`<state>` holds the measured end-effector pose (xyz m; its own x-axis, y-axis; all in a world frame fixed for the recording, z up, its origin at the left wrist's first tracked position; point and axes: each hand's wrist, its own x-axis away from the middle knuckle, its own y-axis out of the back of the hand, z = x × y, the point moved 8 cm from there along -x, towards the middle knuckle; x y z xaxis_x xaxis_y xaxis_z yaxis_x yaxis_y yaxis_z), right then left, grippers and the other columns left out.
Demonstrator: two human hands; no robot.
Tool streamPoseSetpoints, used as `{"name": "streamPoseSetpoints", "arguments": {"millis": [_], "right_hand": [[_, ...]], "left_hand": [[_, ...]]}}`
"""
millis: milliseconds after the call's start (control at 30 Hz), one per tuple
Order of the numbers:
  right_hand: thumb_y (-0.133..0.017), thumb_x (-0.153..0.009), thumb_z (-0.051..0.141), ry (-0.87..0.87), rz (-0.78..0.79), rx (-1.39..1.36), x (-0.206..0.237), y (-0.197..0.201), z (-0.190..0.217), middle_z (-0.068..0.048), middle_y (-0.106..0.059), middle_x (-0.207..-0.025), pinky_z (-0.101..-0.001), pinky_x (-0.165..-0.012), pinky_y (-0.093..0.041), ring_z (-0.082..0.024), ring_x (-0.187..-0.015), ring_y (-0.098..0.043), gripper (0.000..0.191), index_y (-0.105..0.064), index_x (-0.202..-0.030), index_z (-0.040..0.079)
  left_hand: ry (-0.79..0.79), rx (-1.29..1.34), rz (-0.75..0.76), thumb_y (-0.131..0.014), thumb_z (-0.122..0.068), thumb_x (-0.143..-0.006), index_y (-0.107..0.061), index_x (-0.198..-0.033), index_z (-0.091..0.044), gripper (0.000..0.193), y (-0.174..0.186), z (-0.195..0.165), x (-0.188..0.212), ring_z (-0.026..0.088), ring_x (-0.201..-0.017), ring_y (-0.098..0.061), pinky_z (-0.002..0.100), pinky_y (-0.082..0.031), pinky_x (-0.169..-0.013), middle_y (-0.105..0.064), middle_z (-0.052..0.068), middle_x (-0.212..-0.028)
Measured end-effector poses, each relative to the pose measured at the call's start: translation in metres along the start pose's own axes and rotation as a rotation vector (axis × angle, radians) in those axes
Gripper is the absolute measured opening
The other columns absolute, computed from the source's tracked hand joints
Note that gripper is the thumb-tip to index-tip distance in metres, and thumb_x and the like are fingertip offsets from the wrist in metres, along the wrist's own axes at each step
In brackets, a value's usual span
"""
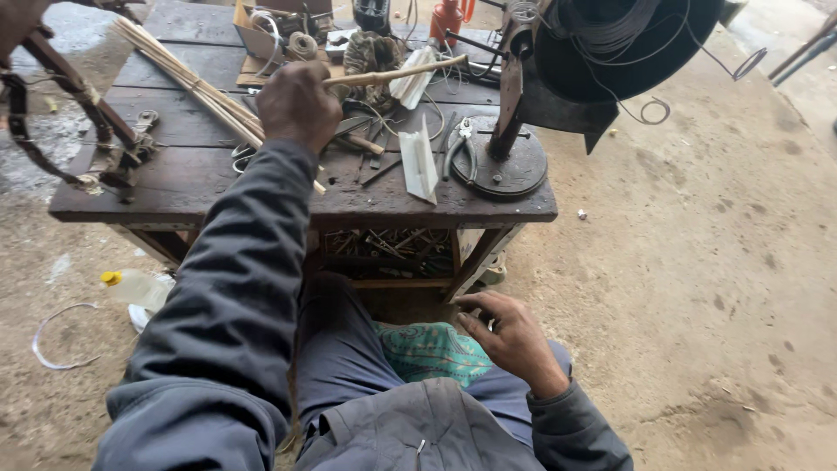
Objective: The person inserts thin metal rods into a large metal cylinder mounted on a workbench, then uses a wooden stick to push and adjust the rods inside. The person repeatedly checks the fit and repositions the rods by hand.
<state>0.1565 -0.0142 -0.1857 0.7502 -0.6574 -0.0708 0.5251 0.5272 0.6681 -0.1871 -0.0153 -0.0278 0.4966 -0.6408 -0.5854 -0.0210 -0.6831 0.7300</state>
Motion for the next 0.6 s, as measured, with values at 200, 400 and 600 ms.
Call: {"name": "streamPoseSetpoints", "arguments": {"millis": [200, 400, 600], "right_hand": [[-0.075, -0.088, 0.018, -0.042, 0.046, -0.206, 0.004, -0.002, -0.009, -0.009, -0.08, -0.096, -0.0303, -0.075, -0.06, -0.016, -0.086, -0.074, 0.03, -0.077, -0.114, 0.005], [-0.075, -0.09, 0.022, 0.001, 0.108, -0.33, -0.015, 0.01, 0.018, -0.01, -0.081, -0.104, -0.0305, -0.083, -0.059, -0.016, -0.096, -0.073, 0.035, -0.075, -0.119, 0.003], [-0.076, -0.091, 0.027, 0.065, 0.204, -0.25, -0.027, 0.005, 0.051, -0.011, -0.08, -0.112, -0.0308, -0.09, -0.058, -0.018, -0.105, -0.074, 0.039, -0.073, -0.123, 0.005]], "left_hand": [[0.549, 0.784, -0.294, -0.07, -0.026, -0.1, -0.072, -0.088, 0.003, 0.032, 0.011, 0.087, 0.119, 0.012, -0.062, -0.052, 0.033, -0.042, -0.054, -0.061, 0.006, -0.076], [0.773, 1.281, -0.223, -0.065, -0.013, -0.102, -0.07, -0.102, 0.002, 0.016, -0.053, 0.093, 0.258, 0.012, -0.056, -0.049, 0.025, -0.038, -0.05, -0.055, 0.002, -0.071], [0.861, 1.513, -0.401, -0.065, -0.018, -0.104, -0.067, -0.108, 0.001, 0.02, -0.061, 0.11, 0.287, 0.015, -0.061, -0.055, 0.028, -0.046, -0.055, -0.063, 0.006, -0.079]]}}
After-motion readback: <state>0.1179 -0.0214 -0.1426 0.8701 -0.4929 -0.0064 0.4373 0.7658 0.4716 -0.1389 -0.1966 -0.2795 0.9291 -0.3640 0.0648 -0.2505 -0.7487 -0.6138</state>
